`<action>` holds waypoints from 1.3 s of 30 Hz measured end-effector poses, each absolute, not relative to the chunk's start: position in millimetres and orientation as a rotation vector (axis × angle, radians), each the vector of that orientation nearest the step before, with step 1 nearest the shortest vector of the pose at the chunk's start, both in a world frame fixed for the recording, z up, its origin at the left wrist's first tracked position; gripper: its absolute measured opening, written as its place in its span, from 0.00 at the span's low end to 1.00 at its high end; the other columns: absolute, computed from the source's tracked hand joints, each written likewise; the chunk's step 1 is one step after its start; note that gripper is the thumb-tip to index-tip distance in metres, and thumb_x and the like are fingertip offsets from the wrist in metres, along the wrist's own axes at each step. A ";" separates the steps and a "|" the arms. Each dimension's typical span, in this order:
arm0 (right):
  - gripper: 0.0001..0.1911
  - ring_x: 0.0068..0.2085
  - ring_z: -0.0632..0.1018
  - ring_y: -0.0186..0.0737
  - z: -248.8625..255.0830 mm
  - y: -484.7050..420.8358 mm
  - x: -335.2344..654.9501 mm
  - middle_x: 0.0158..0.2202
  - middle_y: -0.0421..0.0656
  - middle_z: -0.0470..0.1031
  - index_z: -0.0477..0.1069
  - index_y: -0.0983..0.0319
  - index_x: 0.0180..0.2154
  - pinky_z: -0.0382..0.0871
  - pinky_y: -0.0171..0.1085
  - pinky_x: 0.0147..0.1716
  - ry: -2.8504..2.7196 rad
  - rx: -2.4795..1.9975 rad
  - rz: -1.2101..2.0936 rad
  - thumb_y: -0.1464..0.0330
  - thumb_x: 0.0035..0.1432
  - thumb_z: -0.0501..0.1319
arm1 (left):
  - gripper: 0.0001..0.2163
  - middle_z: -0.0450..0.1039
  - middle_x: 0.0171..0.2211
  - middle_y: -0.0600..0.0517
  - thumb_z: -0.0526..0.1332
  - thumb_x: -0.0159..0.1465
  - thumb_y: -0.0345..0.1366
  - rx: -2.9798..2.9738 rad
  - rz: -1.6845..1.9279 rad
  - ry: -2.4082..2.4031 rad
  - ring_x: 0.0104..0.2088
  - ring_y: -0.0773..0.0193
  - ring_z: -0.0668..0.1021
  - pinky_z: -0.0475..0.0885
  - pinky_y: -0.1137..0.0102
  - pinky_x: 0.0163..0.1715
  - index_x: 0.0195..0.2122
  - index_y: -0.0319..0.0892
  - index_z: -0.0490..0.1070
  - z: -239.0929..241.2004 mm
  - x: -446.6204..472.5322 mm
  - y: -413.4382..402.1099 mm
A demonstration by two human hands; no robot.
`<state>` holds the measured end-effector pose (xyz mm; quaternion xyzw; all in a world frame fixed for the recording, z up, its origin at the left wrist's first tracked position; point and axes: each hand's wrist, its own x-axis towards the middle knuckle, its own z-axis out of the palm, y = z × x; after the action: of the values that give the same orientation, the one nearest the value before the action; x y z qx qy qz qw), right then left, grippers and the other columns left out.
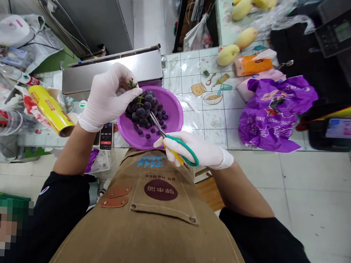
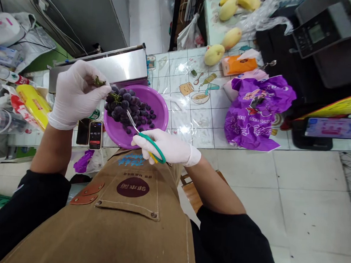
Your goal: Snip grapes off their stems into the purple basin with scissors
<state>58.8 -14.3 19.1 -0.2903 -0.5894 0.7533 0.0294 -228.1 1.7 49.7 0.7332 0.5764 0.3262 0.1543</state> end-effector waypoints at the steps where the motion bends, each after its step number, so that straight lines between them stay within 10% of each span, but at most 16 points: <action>1: 0.38 0.22 0.75 0.34 17.1 -13.1 58.1 0.25 0.39 0.75 0.76 0.64 0.44 0.68 0.34 0.23 -1.775 -0.851 2.338 0.34 0.66 0.59 | 0.08 0.79 0.38 0.52 0.67 0.72 0.41 2.102 0.961 1.645 0.37 0.62 0.83 0.81 0.64 0.38 0.45 0.46 0.70 47.7 -228.6 1.9; 14: 0.35 0.20 0.76 0.35 25.4 -3.2 32.0 0.25 0.42 0.76 0.76 0.67 0.46 0.66 0.31 0.14 -1.113 -0.821 2.799 0.43 0.78 0.49 | 0.08 0.80 0.35 0.55 0.72 0.66 0.30 2.036 1.341 1.472 0.33 0.68 0.82 0.79 0.71 0.37 0.41 0.44 0.75 9.4 -217.4 -17.3; 29: 0.41 0.21 0.75 0.38 42.5 34.6 55.1 0.23 0.43 0.75 0.76 0.64 0.42 0.68 0.33 0.18 -1.384 -1.109 2.986 0.31 0.67 0.54 | 0.09 0.79 0.36 0.56 0.74 0.66 0.31 1.927 1.275 1.462 0.33 0.68 0.82 0.80 0.71 0.35 0.42 0.45 0.75 -4.8 -186.7 -43.7; 39: 0.39 0.27 0.70 0.36 50.4 39.5 63.8 0.26 0.42 0.73 0.73 0.63 0.34 0.64 0.39 0.29 -2.655 -1.260 2.232 0.32 0.65 0.58 | 0.08 0.81 0.37 0.55 0.73 0.65 0.29 1.809 1.266 1.363 0.36 0.65 0.84 0.79 0.70 0.36 0.42 0.45 0.77 -6.3 -190.1 -42.6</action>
<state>63.8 39.5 50.4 -0.3286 -0.6925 0.5822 -0.2711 -190.1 -42.6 -6.3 0.6712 0.5059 0.4699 0.2699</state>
